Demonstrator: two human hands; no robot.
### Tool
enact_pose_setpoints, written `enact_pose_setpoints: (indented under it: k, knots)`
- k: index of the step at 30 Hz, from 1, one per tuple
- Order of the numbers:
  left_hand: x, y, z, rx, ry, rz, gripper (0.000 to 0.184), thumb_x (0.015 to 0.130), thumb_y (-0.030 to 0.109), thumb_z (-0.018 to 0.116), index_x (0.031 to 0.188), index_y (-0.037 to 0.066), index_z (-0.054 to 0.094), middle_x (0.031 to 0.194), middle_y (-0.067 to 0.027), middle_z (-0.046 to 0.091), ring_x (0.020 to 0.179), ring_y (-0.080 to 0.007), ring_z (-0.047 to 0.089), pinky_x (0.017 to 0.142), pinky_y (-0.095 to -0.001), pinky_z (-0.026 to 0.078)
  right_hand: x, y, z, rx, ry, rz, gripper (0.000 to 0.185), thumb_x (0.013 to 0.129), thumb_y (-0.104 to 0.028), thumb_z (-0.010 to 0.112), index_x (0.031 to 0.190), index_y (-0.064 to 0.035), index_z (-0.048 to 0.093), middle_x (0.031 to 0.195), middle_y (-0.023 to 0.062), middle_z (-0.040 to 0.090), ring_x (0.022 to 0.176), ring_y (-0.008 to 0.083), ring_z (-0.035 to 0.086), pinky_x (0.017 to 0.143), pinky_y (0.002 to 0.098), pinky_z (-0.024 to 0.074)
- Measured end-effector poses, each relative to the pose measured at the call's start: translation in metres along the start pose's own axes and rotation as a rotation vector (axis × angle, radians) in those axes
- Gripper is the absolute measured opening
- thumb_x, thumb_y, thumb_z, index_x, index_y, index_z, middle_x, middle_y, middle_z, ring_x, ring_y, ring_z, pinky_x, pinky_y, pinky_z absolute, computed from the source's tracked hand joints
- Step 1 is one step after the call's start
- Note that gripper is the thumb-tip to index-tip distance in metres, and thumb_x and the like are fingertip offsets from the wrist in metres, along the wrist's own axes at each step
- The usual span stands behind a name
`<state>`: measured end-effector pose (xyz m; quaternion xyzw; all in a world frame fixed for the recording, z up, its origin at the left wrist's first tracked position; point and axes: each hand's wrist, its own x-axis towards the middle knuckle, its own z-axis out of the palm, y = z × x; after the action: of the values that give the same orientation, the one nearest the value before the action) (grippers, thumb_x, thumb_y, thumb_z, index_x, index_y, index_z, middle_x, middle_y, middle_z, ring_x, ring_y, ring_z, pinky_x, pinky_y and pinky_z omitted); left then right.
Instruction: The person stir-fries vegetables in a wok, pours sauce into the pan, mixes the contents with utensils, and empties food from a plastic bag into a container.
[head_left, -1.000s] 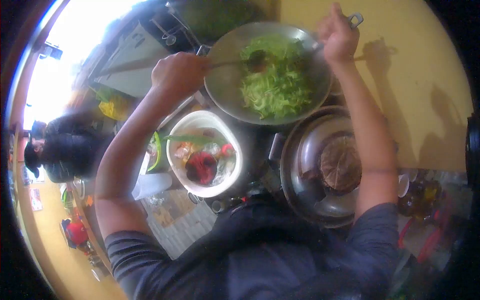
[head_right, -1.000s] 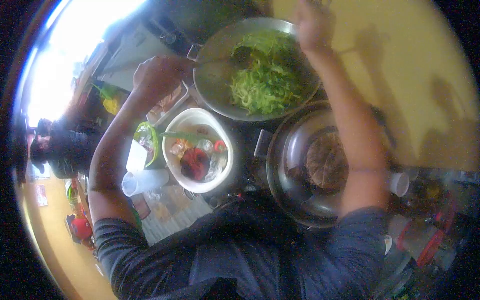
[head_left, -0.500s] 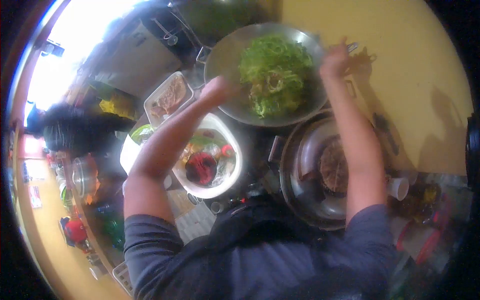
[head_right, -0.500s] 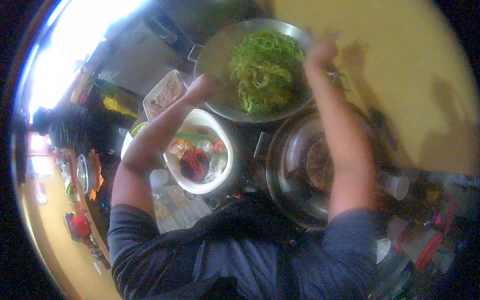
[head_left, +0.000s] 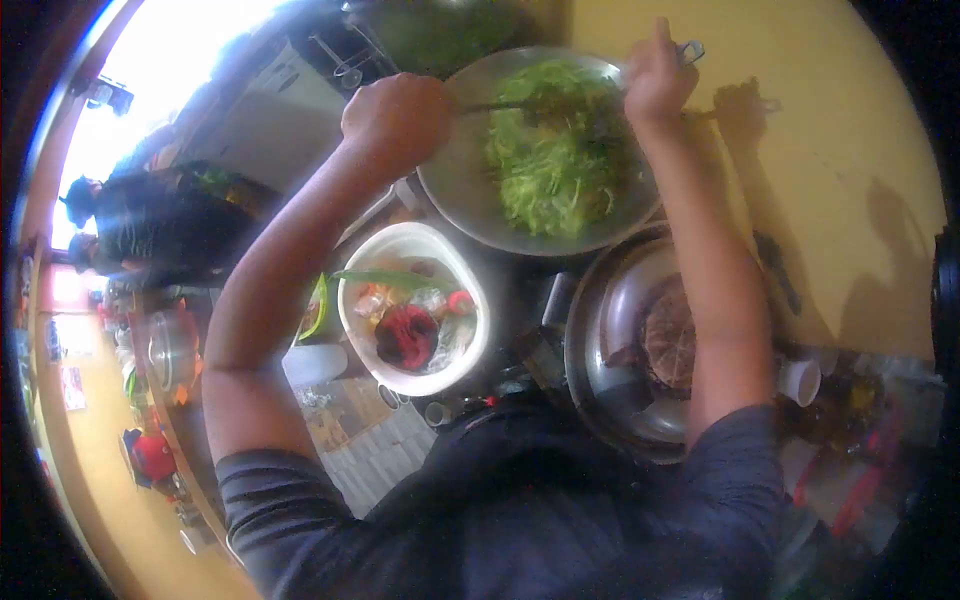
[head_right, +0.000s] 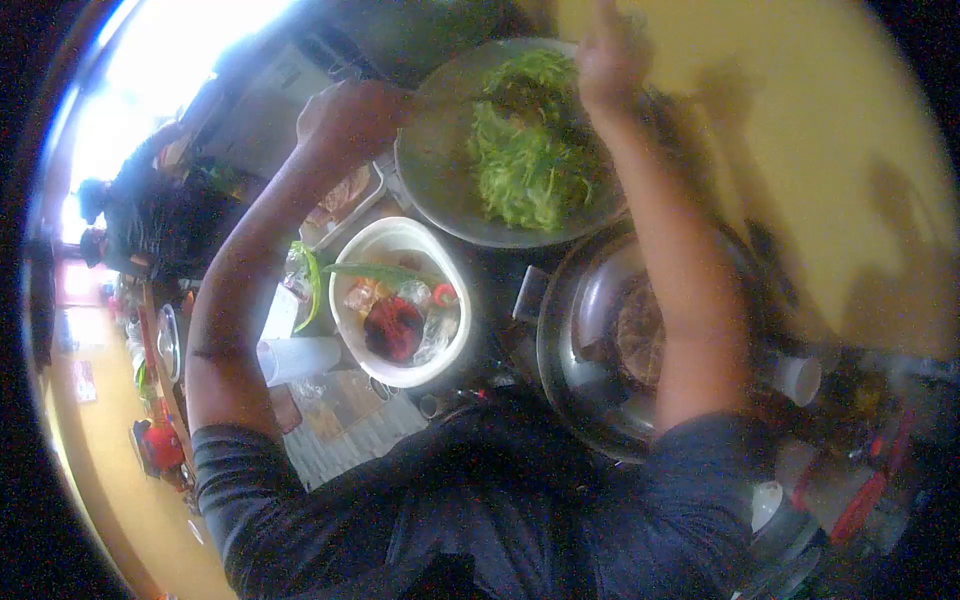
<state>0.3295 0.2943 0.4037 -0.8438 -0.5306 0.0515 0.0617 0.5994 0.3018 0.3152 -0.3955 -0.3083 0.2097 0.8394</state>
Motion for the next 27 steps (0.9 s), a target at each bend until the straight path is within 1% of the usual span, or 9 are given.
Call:
enact_pose_setpoints:
  k: [3,5,10,11,15,19,22,24,27]
  knots:
    - [0.0,-0.006,0.008,0.119,0.035,0.06,0.024,0.08,0.022,0.049,0.09,0.012,0.068,0.09,-0.0124,0.066,0.081,-0.03,0.066,0.065,-0.0424,0.053,-0.006,-0.033,0.018,-0.057,-0.048,-0.049,0.047,0.087,-0.032,0.057,0.049,-0.0147,0.036,0.042,-0.0023,0.034,0.035,0.0092,0.031,0.035,0.027,0.0216]
    - [0.004,-0.013,0.024,0.148,0.045,0.071,0.023,0.08,0.02,0.049,0.089,0.012,0.068,0.089,-0.0122,0.067,0.079,-0.0296,0.066,0.063,-0.0425,0.053,0.008,-0.026,0.002,-0.125,-0.104,-0.114,0.04,0.087,-0.028,0.057,0.054,-0.0125,0.041,0.048,-0.0017,0.04,0.041,0.009,0.036,0.038,0.0254,0.026]
    - [0.029,-0.046,0.094,-0.086,-0.093,-0.088,0.023,0.078,0.022,0.051,0.089,0.008,0.067,0.09,-0.0141,0.066,0.085,-0.0337,0.064,0.069,-0.0427,0.052,0.06,0.054,-0.067,-0.652,-0.144,-0.645,0.03,0.089,-0.028,0.053,0.064,-0.0122,0.047,0.054,-0.0025,0.04,0.046,0.0096,0.038,0.042,0.0252,0.0296]
    - [0.043,-0.061,0.128,-0.18,-0.124,0.055,0.024,0.079,0.023,0.051,0.092,0.008,0.065,0.092,-0.0153,0.065,0.087,-0.0344,0.062,0.073,-0.043,0.051,0.069,0.074,-0.081,-0.644,-0.106,-0.588,0.029,0.09,-0.028,0.052,0.065,-0.0127,0.047,0.054,-0.0028,0.039,0.047,0.0097,0.037,0.042,0.0256,0.0295]
    - [0.052,-0.016,0.169,-0.396,0.014,-0.135,0.028,0.081,0.03,0.053,0.098,0.012,0.064,0.093,-0.0131,0.065,0.086,-0.0324,0.062,0.073,-0.0425,0.051,0.06,0.125,-0.104,-0.17,0.16,-0.083,0.029,0.091,-0.031,0.049,0.068,-0.0149,0.046,0.054,-0.004,0.034,0.046,0.0108,0.034,0.042,0.0268,0.0284]
    - [0.035,0.014,0.107,-0.485,-0.076,-0.012,0.031,0.081,0.035,0.054,0.1,0.013,0.066,0.095,-0.0097,0.065,0.09,-0.0285,0.062,0.077,-0.0399,0.049,0.03,0.117,-0.083,0.149,0.416,0.247,0.033,0.092,-0.033,0.047,0.064,-0.0171,0.041,0.054,-0.0042,0.031,0.045,0.0122,0.03,0.042,0.0267,0.0269]
    - [0.039,-0.008,0.09,-0.298,-0.205,-0.012,0.031,0.081,0.037,0.053,0.101,0.017,0.066,0.098,-0.007,0.065,0.09,-0.0264,0.062,0.078,-0.038,0.049,0.028,0.104,-0.072,-0.069,0.101,0.0,0.038,0.092,-0.031,0.048,0.058,-0.0168,0.036,0.052,-0.0034,0.029,0.044,0.0117,0.027,0.042,0.0273,0.0239]
    - [0.028,-0.034,0.082,-0.083,0.08,0.293,0.03,0.08,0.039,0.053,0.102,0.021,0.064,0.09,-0.0055,0.065,0.081,-0.0272,0.063,0.068,-0.04,0.051,0.011,0.039,-0.041,-0.036,-0.076,-0.012,0.042,0.092,-0.03,0.047,0.055,-0.0153,0.033,0.049,-0.002,0.027,0.042,0.0118,0.025,0.042,0.0282,0.0226]
    - [-0.009,-0.028,0.02,-0.168,0.032,0.0,0.025,0.083,0.03,0.048,0.103,0.034,0.063,0.087,-0.0047,0.066,0.08,-0.0267,0.064,0.069,-0.0392,0.052,-0.002,-0.028,-0.015,0.253,-0.47,0.092,0.046,0.093,-0.028,0.046,0.052,-0.0129,0.031,0.045,-0.0008,0.026,0.041,0.0119,0.023,0.042,0.0291,0.0209]
